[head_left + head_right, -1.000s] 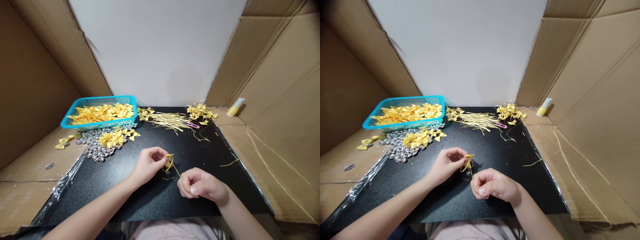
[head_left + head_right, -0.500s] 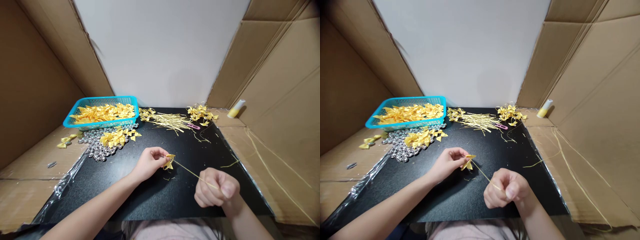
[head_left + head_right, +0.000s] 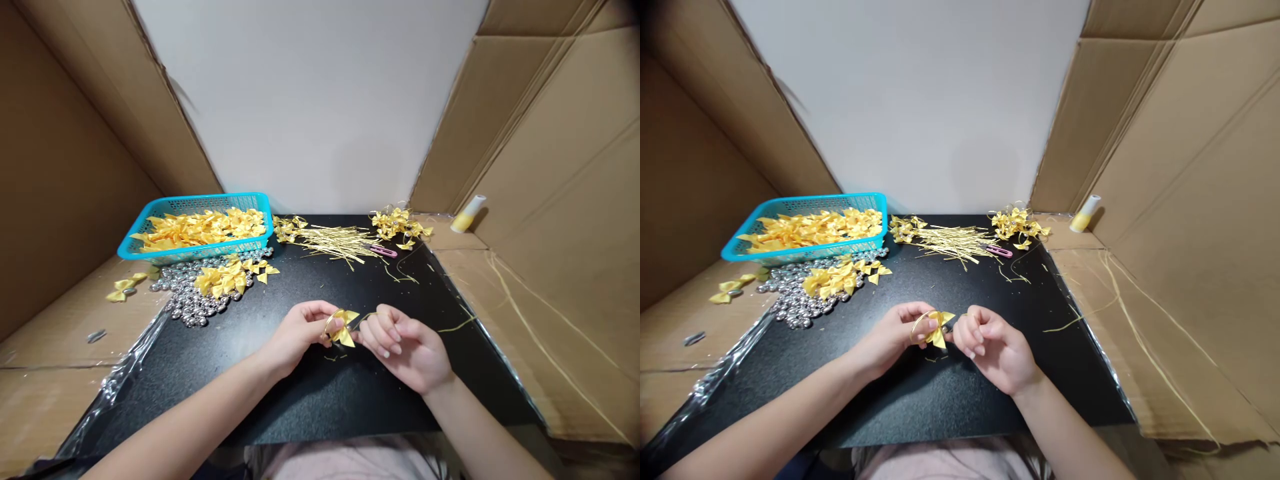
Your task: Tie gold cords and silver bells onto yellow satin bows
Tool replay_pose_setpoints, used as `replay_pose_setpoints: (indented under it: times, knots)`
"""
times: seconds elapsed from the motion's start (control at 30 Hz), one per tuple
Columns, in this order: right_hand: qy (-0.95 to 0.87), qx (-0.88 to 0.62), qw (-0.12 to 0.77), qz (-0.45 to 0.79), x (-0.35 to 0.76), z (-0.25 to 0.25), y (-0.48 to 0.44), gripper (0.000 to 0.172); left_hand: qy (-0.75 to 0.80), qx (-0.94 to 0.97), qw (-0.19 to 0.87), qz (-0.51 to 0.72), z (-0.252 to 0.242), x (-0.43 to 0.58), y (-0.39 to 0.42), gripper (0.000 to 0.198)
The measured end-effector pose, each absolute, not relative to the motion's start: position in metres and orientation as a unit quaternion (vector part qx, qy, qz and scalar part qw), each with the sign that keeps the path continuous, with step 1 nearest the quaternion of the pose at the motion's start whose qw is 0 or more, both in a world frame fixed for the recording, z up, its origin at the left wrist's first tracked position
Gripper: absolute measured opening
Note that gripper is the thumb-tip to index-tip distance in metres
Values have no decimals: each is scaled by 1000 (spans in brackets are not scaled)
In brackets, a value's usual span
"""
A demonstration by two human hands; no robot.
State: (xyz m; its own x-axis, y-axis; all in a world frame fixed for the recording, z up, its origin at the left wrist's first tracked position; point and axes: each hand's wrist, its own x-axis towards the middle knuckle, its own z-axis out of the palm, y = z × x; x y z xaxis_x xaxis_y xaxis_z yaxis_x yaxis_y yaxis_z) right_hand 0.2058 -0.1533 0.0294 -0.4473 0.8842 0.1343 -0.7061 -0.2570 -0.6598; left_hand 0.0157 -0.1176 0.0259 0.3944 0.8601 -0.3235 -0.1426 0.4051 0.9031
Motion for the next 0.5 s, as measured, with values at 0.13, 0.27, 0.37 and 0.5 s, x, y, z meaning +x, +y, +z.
replay_pose_setpoints:
  times: [0.13, 0.27, 0.37, 0.5]
  knots:
    - [-316, -107, 510, 793, 202, 28, -155, 22, 410, 414, 731, 356, 26, 18, -120, 34]
    - [-315, -96, 506, 798, 202, 29, -156, 21, 401, 408, 734, 366, 26, 20, -122, 35]
    - [-318, -119, 510, 790, 202, 30, -155, 21, 400, 405, 738, 361, 25, 20, -122, 35]
    - [-329, -152, 523, 771, 202, 29, -155, 21, 404, 404, 738, 359, 22, 20, -122, 34]
